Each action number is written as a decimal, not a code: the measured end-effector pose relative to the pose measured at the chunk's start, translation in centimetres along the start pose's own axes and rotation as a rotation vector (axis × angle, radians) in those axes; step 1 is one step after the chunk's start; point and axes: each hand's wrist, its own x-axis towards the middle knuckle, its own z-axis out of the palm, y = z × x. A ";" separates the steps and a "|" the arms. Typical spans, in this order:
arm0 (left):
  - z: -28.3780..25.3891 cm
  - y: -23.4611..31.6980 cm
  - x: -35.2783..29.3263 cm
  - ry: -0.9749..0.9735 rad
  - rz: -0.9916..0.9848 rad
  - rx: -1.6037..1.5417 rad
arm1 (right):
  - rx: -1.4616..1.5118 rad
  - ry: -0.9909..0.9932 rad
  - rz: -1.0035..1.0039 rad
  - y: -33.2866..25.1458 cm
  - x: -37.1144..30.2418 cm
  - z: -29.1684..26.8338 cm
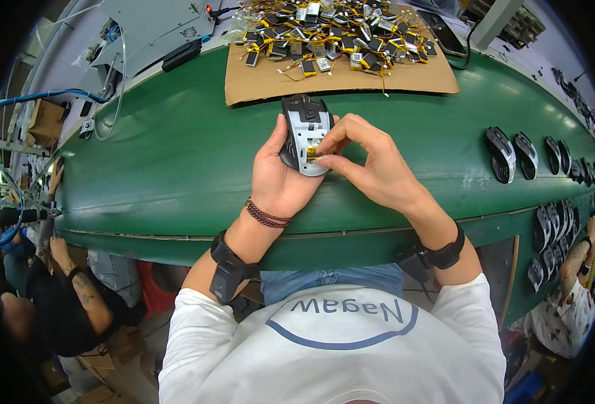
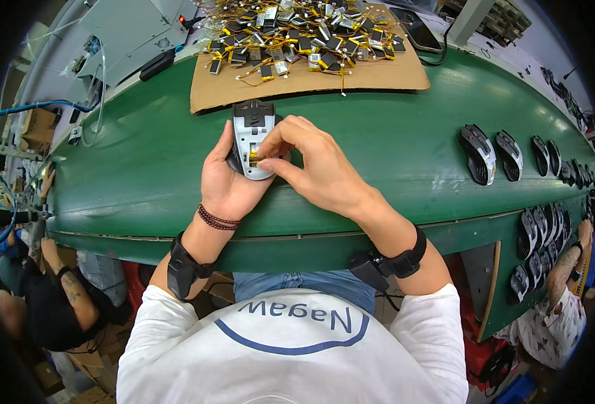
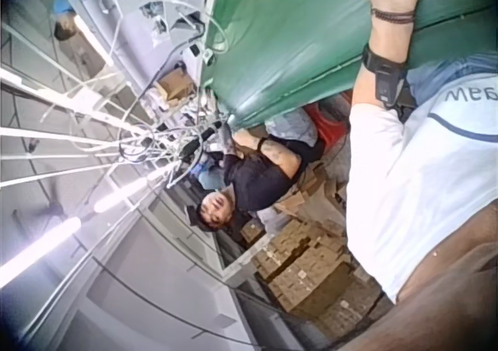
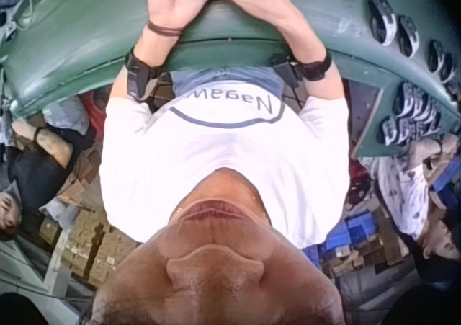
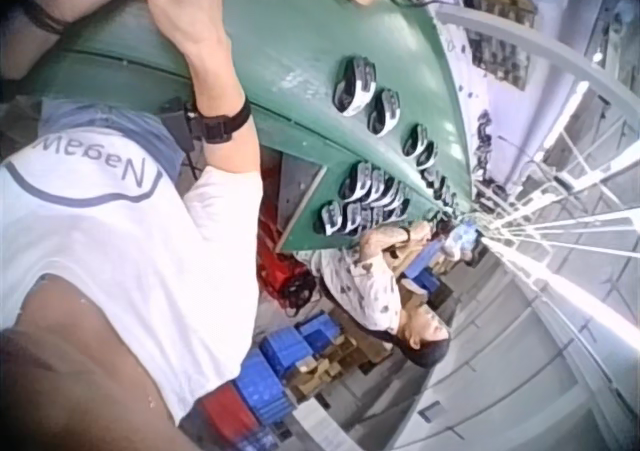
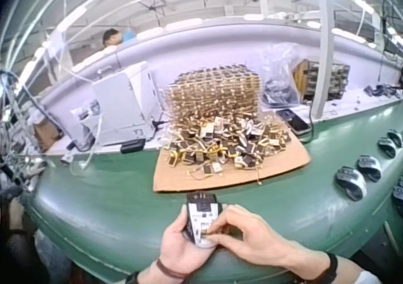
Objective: Installing small battery or component modules into the bottom of computer mouse shells at an assembly line station.
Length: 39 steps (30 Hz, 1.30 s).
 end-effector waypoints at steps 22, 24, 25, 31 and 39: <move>0.1 -2.3 0.1 0.024 0.103 0.213 | 0.139 0.074 0.353 0.3 -0.5 -1.3; 0.5 -2.9 0.0 0.010 0.083 0.232 | 0.261 0.083 0.480 0.3 -0.5 -0.4; 1.0 -3.1 -0.2 -0.039 0.083 0.333 | 0.231 0.094 0.456 0.2 -0.5 -0.5; 0.8 -3.0 0.0 -0.007 0.132 0.812 | 0.023 0.212 0.602 0.2 -4.0 -5.4; 1.0 0.9 0.9 0.110 0.401 1.311 | -0.563 0.077 0.335 3.8 2.2 -13.4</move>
